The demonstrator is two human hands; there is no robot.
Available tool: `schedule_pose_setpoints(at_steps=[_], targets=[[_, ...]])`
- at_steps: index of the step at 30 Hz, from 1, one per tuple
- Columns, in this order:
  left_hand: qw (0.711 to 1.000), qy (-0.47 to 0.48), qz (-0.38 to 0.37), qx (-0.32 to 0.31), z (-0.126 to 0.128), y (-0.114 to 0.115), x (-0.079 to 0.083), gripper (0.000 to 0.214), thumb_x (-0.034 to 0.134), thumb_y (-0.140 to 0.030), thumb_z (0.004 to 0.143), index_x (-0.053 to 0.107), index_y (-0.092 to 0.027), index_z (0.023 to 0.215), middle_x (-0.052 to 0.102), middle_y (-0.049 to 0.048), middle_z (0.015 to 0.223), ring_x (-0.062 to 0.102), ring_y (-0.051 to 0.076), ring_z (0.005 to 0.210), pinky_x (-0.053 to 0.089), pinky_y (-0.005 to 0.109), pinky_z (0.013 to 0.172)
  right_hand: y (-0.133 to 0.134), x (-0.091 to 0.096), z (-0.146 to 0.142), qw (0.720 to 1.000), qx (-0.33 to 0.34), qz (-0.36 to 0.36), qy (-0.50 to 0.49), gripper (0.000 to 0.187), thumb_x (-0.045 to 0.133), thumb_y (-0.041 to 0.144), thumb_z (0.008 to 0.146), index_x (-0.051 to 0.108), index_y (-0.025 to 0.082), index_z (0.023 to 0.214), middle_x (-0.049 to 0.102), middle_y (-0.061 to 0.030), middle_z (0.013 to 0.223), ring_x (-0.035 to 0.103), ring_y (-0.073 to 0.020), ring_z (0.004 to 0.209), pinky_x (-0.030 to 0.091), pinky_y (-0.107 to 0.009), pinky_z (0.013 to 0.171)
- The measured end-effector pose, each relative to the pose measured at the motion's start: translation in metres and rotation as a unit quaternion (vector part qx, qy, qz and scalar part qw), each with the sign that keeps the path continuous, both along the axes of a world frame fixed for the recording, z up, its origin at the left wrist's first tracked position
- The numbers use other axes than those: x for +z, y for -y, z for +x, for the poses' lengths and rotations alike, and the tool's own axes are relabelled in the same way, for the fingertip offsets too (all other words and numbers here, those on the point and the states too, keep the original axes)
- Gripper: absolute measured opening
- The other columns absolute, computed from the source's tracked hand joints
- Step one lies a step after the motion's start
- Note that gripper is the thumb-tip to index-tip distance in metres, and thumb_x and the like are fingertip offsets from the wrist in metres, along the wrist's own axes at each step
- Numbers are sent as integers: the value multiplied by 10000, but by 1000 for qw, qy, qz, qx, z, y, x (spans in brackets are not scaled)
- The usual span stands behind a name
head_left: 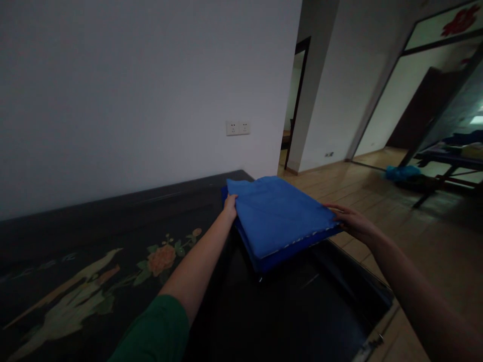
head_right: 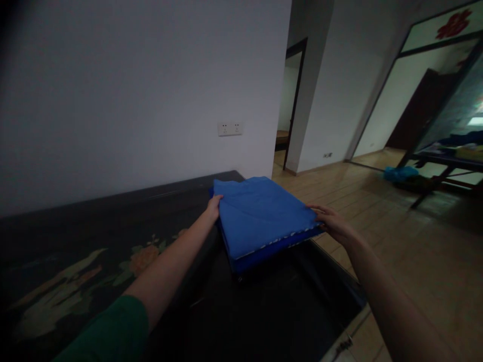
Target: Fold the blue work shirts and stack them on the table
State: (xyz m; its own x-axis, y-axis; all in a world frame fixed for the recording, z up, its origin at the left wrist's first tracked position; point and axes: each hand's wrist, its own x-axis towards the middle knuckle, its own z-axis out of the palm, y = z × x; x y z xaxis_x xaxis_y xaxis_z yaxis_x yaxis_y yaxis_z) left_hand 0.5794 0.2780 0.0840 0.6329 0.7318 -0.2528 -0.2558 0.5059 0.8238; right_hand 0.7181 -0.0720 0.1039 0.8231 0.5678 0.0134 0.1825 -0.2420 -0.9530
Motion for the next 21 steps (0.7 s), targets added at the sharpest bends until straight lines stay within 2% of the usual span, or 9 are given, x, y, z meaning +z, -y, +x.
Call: schedule_pose_setpoints(at_steps=[2, 5, 8, 11, 14, 15, 17, 19, 21], targets=[[1000, -22, 8, -3, -4, -3, -11, 587, 563, 7, 734, 484, -205, 1276, 673, 64, 992, 662, 173, 795, 541, 335, 829, 2, -9, -2, 1000, -6, 7, -27, 506, 647, 288, 630, 648, 198, 1127, 687, -73, 994, 422, -70, 482, 326, -226, 416], [998, -34, 44, 0, -6, -4, -13, 731, 576, 58, 691, 422, -267, 1328, 621, 70, 1176, 646, 167, 920, 521, 325, 877, 2, -14, -2, 1000, -16, 4, -8, 504, 674, 334, 623, 656, 210, 1111, 672, -76, 1072, 425, -74, 509, 340, -237, 437], [996, -40, 86, 2, -5, -4, -9, 867, 544, 105, 666, 317, -279, 1411, 532, 98, 1331, 601, 186, 1066, 495, 329, 921, 5, -15, 4, 1000, -18, -1, 9, 492, 697, 357, 612, 670, 218, 1083, 663, -83, 1111, 463, -98, 552, 370, -249, 457], [993, -45, 111, 2, -8, -6, -1, 1012, 570, 114, 645, 153, -265, 1485, 419, 145, 1438, 516, 229, 1214, 452, 356, 980, 10, -17, 9, 999, -24, 0, 22, 452, 699, 353, 620, 682, 223, 1052, 682, -77, 1038, 512, -132, 597, 420, -271, 506], [982, -69, 172, 35, -16, -6, 9, 1092, 620, 107, 615, 100, -257, 1503, 292, 165, 1510, 352, 264, 1363, 331, 380, 1090, 12, -16, 9, 993, -48, -75, 84, 413, 650, 372, 664, 690, 200, 1038, 693, -87, 901, 559, -182, 619, 465, -321, 557], [970, -83, 223, 52, -19, -3, 13, 1066, 635, 100, 611, 156, -250, 1497, 252, 163, 1527, 277, 277, 1404, 269, 389, 1126, 10, -14, 8, 985, -67, -103, 120, 424, 626, 379, 684, 684, 189, 1059, 691, -101, 885, 584, -210, 647, 481, -345, 577], [927, -103, 356, 62, -27, 12, 20, 901, 665, 61, 634, 357, -232, 1429, 216, 149, 1544, 150, 303, 1448, 147, 420, 1169, 0, -8, 4, 960, -113, -132, 218, 470, 582, 389, 727, 655, 173, 1138, 687, -139, 954, 630, -283, 789, 513, -411, 663], [874, -98, 475, 3, -38, 38, 22, 607, 683, -47, 715, 553, -225, 1280, 279, 129, 1530, 116, 330, 1453, 46, 480, 1176, -20, -2, -4, 927, -124, -127, 330, 515, 538, 399, 783, 597, 179, 1245, 653, -160, 1132, 613, -333, 999, 501, -479, 819], [814, -91, 563, -105, -52, 70, 19, 379, 661, -233, 812, 631, -256, 1188, 363, 103, 1502, 136, 346, 1447, -36, 548, 1155, -44, 0, -15, 901, -74, -128, 408, 531, 501, 410, 834, 544, 195, 1318, 586, -148, 1286, 553, -336, 1156, 432, -505, 970]])
